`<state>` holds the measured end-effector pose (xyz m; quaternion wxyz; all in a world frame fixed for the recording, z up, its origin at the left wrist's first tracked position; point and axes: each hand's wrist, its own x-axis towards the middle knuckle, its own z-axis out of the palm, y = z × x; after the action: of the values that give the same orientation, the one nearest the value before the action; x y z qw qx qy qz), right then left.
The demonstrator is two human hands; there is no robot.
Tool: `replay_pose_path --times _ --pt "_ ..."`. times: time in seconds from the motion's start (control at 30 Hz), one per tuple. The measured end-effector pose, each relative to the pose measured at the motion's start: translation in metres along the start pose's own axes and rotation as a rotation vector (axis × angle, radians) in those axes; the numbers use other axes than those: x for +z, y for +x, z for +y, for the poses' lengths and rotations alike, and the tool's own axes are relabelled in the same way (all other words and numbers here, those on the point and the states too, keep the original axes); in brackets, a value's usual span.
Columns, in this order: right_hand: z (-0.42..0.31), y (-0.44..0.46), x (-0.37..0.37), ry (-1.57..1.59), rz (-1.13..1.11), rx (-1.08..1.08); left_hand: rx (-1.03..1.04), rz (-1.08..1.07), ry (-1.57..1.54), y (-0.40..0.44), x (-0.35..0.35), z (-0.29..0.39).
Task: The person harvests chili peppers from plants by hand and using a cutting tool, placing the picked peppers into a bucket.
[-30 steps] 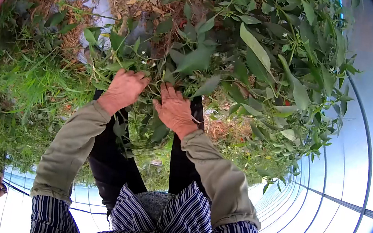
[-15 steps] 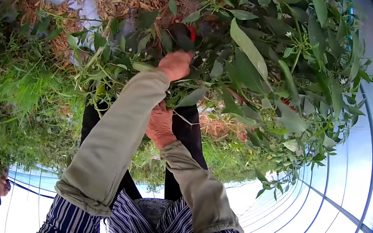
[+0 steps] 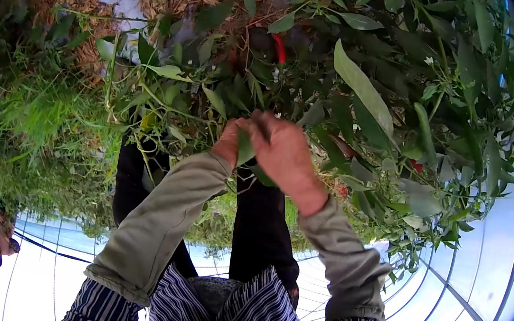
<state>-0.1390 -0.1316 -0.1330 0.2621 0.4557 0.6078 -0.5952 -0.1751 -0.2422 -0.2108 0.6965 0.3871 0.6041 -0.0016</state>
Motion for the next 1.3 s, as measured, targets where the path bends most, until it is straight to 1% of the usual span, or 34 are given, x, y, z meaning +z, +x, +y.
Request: replay_pose_path --times 0.03,0.07,0.1,0.17,0.2,0.23,0.27,0.3,0.33,0.37,0.43,0.47,0.53,0.57,0.63,0.67,0.7,0.73,0.77,0.83,0.87,0.93,0.97,1.03,1.07,1.1,1.13,1.17,1.23,1.27,1.3 --pt "0.012 0.032 -0.004 -0.085 0.153 -0.06 -0.006 -0.011 0.015 -0.005 -0.001 0.002" --pt "0.016 0.067 -0.01 -0.278 0.239 0.014 0.077 0.168 0.142 0.0 0.024 -0.001" --pt "0.034 0.102 -0.01 -0.421 0.305 -0.045 0.075 0.166 0.137 0.0 0.028 0.002" --pt "0.055 0.156 -0.001 -0.601 0.241 0.082 0.063 0.299 0.142 -0.001 0.029 0.004" --pt "0.068 0.177 0.005 -0.693 0.146 0.137 0.074 0.358 0.153 -0.001 0.033 0.003" --pt "0.084 0.195 0.011 -0.786 0.052 0.19 0.068 0.354 0.15 -0.001 0.034 0.002" --pt "0.106 0.211 0.018 -0.787 0.045 0.186 0.07 0.368 0.136 0.0 0.034 0.001" --pt "0.131 0.222 0.025 -0.837 -0.013 0.21 0.074 0.38 0.118 -0.001 0.033 0.001" --pt "0.153 0.229 0.031 -0.885 -0.067 0.234 0.072 0.347 0.106 -0.002 0.031 0.001" --pt "0.177 0.236 0.033 -0.883 -0.07 0.237 0.072 0.344 0.105 -0.002 0.031 0.0" --pt "0.202 0.239 0.039 -0.748 -0.052 0.217 0.092 0.405 0.041 -0.002 0.034 0.0" --pt "0.212 0.241 0.041 -0.749 -0.06 0.215 0.097 0.432 0.033 -0.002 0.035 0.0" --pt "0.201 0.229 0.04 -0.57 0.02 0.494 0.101 0.408 0.05 -0.003 0.034 -0.001" --pt "0.197 0.223 0.039 -0.57 0.022 0.492 0.112 0.386 0.072 -0.004 0.032 -0.001" --pt "0.189 0.211 0.033 -0.501 0.086 0.408 0.113 0.402 0.065 -0.006 0.033 0.001" --pt "0.183 0.203 0.027 -0.5 0.09 0.402 0.117 0.417 0.058 -0.008 0.032 0.003" --pt "0.173 0.193 0.017 -0.494 0.155 0.443 0.119 0.425 0.067 -0.011 0.03 0.006" --pt "0.159 0.187 0.008 -0.486 0.223 0.482 0.119 0.385 0.04 -0.014 0.027 0.009" --pt "0.154 0.182 0.0 -0.481 0.236 0.475 0.122 0.346 0.012 -0.018 0.023 0.013" --pt "0.15 0.171 -0.02 0.133 0.432 -0.065 0.119 0.34 0.016 -0.023 0.018 0.02" --pt "0.149 0.164 -0.032 0.124 0.438 -0.076 0.107 0.323 0.013 -0.025 0.016 0.023" --pt "0.091 0.126 -0.055 0.408 0.354 0.16 0.112 0.308 0.01 -0.027 0.017 0.03" --pt "0.078 0.112 -0.066 0.403 0.36 0.152 0.107 0.279 0.009 -0.03 0.014 0.034" --pt "0.059 0.088 -0.086 0.777 0.337 0.227 0.096 0.29 -0.024 -0.04 0.006 0.043" --pt "0.047 0.075 -0.097 0.768 0.43 0.271 0.125 0.319 -0.042 -0.044 0.003 0.047" --pt "0.033 0.058 -0.107 0.762 0.431 0.267 0.155 0.346 -0.06 -0.049 0.001 0.051" --pt "0.021 0.04 -0.118 0.819 0.405 0.256 0.147 0.301 -0.06 -0.055 -0.004 0.057" --pt "0.014 0.022 -0.125 0.877 0.378 0.245 0.151 0.303 -0.063 -0.062 -0.007 0.061" --pt "0.012 -0.015 -0.133 0.897 0.348 0.281 0.268 0.42 -0.143 -0.074 -0.009 0.066" --pt "0.01 -0.034 -0.135 0.925 0.315 0.321 0.293 0.465 -0.168 -0.08 -0.009 0.069" --pt "0.006 -0.051 -0.134 0.924 0.318 0.322 0.296 0.463 -0.168 -0.089 -0.01 0.072"
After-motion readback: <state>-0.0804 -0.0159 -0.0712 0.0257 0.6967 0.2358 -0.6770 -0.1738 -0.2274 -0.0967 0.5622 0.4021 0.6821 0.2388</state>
